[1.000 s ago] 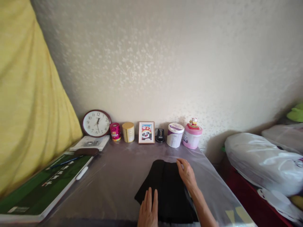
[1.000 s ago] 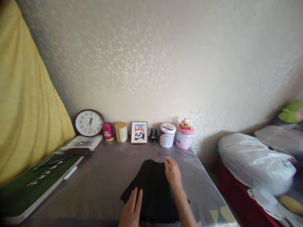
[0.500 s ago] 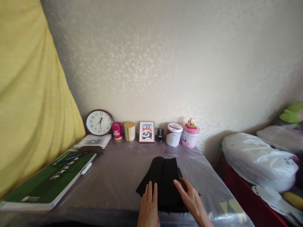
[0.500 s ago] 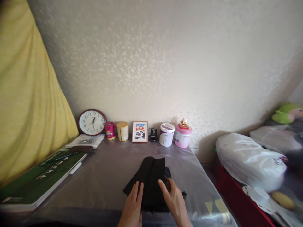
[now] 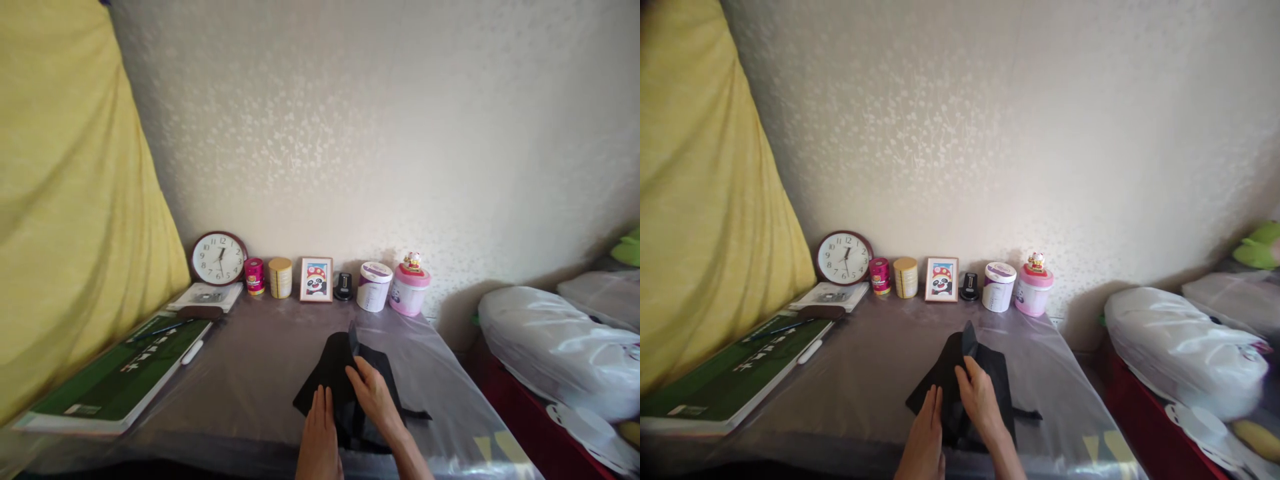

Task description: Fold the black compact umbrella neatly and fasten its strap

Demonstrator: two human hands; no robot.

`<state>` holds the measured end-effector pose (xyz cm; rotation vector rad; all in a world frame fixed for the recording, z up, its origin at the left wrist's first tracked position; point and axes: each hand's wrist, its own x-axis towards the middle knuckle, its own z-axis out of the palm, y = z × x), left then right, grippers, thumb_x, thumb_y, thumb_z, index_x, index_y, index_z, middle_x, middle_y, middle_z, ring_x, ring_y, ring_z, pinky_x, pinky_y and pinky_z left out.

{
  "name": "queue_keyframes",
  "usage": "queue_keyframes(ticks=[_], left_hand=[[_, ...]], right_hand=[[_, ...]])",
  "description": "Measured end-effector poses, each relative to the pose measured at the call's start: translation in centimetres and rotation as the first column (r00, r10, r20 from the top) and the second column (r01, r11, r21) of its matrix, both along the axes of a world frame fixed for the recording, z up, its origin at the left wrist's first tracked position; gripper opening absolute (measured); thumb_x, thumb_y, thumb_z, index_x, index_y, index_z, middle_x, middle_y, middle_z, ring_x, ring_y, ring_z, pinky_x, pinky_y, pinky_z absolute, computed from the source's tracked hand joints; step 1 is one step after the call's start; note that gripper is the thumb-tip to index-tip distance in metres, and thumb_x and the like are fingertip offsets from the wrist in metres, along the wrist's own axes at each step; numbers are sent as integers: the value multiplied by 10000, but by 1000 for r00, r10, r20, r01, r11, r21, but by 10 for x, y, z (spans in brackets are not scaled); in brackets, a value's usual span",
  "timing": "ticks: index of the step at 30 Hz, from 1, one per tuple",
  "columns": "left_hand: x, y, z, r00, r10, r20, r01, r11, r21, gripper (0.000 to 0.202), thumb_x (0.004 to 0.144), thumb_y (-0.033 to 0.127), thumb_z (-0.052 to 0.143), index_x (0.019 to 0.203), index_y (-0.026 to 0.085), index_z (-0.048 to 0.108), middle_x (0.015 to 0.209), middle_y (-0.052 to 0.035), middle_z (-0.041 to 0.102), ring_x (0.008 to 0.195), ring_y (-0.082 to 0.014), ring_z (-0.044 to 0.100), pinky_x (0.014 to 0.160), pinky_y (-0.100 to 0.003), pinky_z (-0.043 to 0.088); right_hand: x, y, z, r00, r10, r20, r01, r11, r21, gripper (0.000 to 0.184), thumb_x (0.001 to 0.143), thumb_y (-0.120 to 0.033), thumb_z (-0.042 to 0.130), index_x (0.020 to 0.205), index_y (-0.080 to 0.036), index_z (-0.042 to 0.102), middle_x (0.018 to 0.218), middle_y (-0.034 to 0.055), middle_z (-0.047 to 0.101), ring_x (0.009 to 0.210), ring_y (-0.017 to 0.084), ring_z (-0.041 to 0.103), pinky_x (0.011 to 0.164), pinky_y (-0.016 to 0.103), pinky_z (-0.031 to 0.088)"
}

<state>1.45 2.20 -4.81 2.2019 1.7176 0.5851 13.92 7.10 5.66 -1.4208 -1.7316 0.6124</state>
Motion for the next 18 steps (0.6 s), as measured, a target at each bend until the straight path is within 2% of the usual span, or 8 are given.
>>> queue_keyframes(ticks=[2,5,8,11,14,18], left_hand=[[-1,2,-4,1000,0,2,0,1000,23,899,556,114,498,1373,18,136,1454,-206,132,1339,-298,147,1082,-407,249],[-1,5,-7,1000,-5,-7,6,999,47,891,542,119,532,1372,70,210,1421,-193,277,1310,-328,245,1059,-444,293],[-2,6,-5,1000,-4,-17,4,1000,26,917,499,100,534,1367,100,239,1386,-174,357,1283,-343,302,1039,-453,318],[-5,7,-6,1000,0,-21,0,1000,-13,863,512,88,516,1345,90,289,1360,-164,398,1273,-304,335,1049,-389,313],[-16,7,-12,999,-41,6,41,998,-41,783,561,103,505,1322,80,321,1343,-156,422,1249,-247,384,1041,-317,323],[-40,1,-16,996,-43,80,45,999,-30,625,675,212,504,1273,82,379,1283,-165,485,1190,-244,458,987,-337,398]], right_hand=[[-15,11,-3,992,59,-114,-63,998,-30,232,819,-371,428,770,-190,564,687,10,588,653,159,544,597,251,415],[-29,22,-15,951,136,-279,-170,980,-101,242,800,-378,456,845,-180,588,719,12,597,691,165,554,631,260,435],[-34,27,-27,922,175,-347,-240,958,-156,256,794,-397,464,843,-180,590,685,0,576,651,153,537,590,255,435],[-34,28,-31,934,185,-306,-247,953,-176,241,790,-399,483,812,-179,579,620,-27,522,582,127,487,538,239,401],[-35,29,-27,952,223,-209,-264,945,-194,247,794,-399,490,737,-171,567,573,-42,488,533,109,443,513,234,367],[-37,28,-21,956,279,-89,-292,934,-206,306,825,-425,456,792,-169,620,659,-18,603,614,130,529,592,242,400]])
